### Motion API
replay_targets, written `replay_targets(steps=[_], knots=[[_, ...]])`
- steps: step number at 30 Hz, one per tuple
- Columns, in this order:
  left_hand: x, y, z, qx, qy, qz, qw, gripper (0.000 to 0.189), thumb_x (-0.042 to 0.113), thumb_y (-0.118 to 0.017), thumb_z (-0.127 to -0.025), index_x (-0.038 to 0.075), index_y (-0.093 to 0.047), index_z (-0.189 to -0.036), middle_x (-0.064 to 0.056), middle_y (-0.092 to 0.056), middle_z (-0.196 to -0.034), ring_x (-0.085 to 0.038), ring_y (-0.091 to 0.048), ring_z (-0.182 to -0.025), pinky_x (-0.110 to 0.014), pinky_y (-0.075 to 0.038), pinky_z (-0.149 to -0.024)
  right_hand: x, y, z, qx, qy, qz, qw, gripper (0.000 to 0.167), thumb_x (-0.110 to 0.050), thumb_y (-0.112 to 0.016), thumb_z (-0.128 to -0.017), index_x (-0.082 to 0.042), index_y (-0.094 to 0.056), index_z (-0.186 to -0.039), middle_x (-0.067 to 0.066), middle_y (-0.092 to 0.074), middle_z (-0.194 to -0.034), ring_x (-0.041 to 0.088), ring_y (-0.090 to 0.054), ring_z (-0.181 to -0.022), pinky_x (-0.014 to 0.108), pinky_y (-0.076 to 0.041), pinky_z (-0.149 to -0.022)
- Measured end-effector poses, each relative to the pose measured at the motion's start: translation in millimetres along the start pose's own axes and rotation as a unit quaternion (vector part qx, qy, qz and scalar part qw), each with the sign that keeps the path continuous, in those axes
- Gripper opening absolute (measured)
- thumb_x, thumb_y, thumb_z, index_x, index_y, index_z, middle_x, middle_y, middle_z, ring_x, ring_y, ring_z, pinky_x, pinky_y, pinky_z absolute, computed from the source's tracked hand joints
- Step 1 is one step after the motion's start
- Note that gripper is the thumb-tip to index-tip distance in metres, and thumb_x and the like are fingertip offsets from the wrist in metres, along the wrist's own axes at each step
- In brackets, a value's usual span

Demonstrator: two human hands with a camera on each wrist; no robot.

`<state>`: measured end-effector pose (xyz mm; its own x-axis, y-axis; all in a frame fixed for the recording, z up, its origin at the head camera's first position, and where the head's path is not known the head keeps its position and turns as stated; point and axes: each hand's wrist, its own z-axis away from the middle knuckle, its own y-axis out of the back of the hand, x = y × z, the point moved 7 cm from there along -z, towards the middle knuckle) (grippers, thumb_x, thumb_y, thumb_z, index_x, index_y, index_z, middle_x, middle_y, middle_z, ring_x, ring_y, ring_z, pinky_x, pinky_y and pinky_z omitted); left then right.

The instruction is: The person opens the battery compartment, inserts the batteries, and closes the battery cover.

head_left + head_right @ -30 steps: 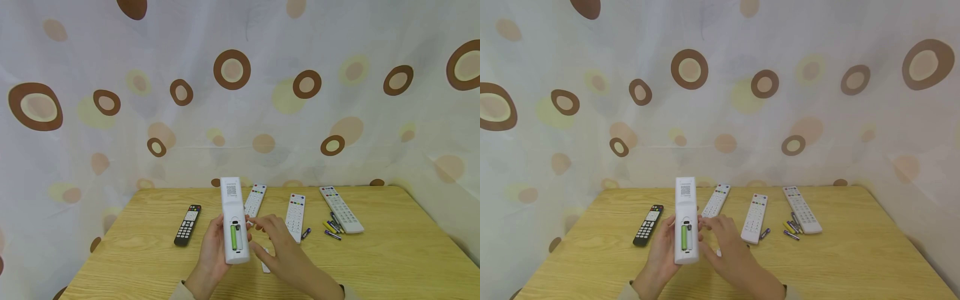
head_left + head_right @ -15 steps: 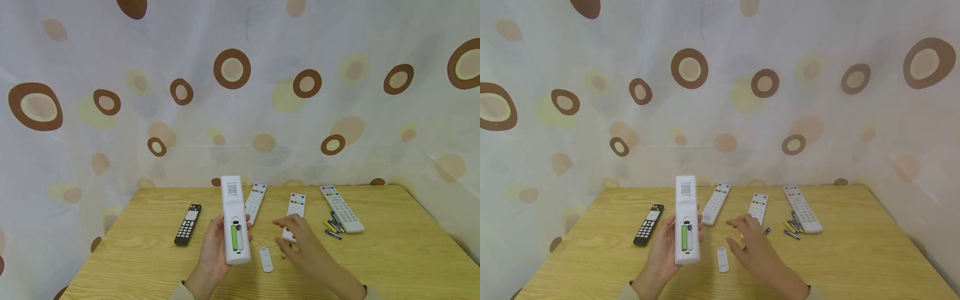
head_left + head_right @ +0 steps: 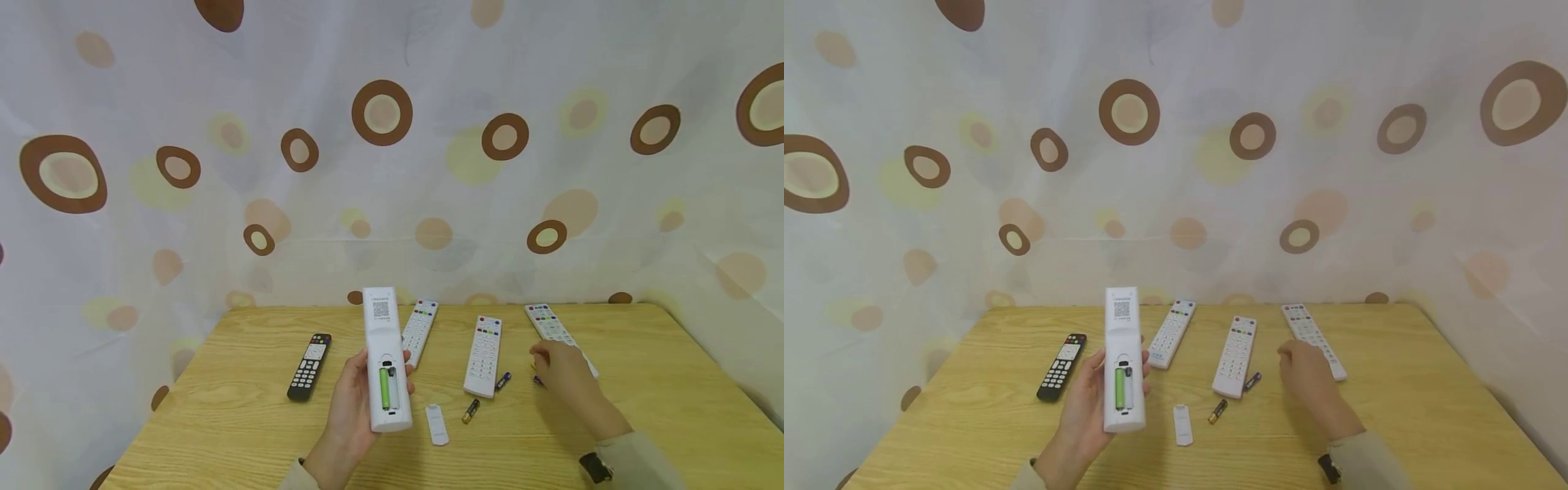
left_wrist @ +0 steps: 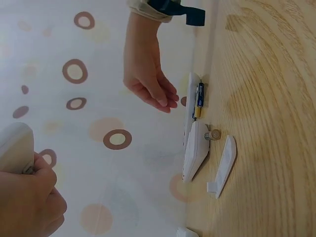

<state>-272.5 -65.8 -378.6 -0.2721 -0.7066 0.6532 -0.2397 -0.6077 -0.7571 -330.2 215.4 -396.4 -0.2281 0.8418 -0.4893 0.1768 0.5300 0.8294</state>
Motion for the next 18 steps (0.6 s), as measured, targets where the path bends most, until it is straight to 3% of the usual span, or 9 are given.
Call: replay_targets(steps=[9,18], knots=[[-0.3,0.3,-0.7,-0.003,-0.006,0.002,1.0,0.05,0.034,-0.022,-0.104,0.009,-0.017,-0.148,-0.012,-0.051,-0.121,-0.019,-0.055,-0.105,-0.033,-0.05,-0.087,24,-13,-13.1,-0.047,-0.052,0.028,0.9971,0.013,0.006,-0.057,-0.084,0.013,-0.065,-0.092,0.025,-0.066,-0.089,0.028,-0.062,-0.076,0.045,-0.053,-0.069],[-1.3,0.5,-0.9,-0.003,-0.009,0.001,0.9999,0.052,0.034,-0.023,-0.104,0.005,-0.019,-0.147,-0.012,-0.05,-0.121,-0.019,-0.055,-0.105,-0.033,-0.049,-0.089,33,-25,-19.7,-0.089,-0.082,0.024,0.9923,0.012,0.008,-0.057,-0.08,0.017,-0.059,-0.088,0.027,-0.063,-0.085,0.029,-0.06,-0.074,0.041,-0.053,-0.064]])
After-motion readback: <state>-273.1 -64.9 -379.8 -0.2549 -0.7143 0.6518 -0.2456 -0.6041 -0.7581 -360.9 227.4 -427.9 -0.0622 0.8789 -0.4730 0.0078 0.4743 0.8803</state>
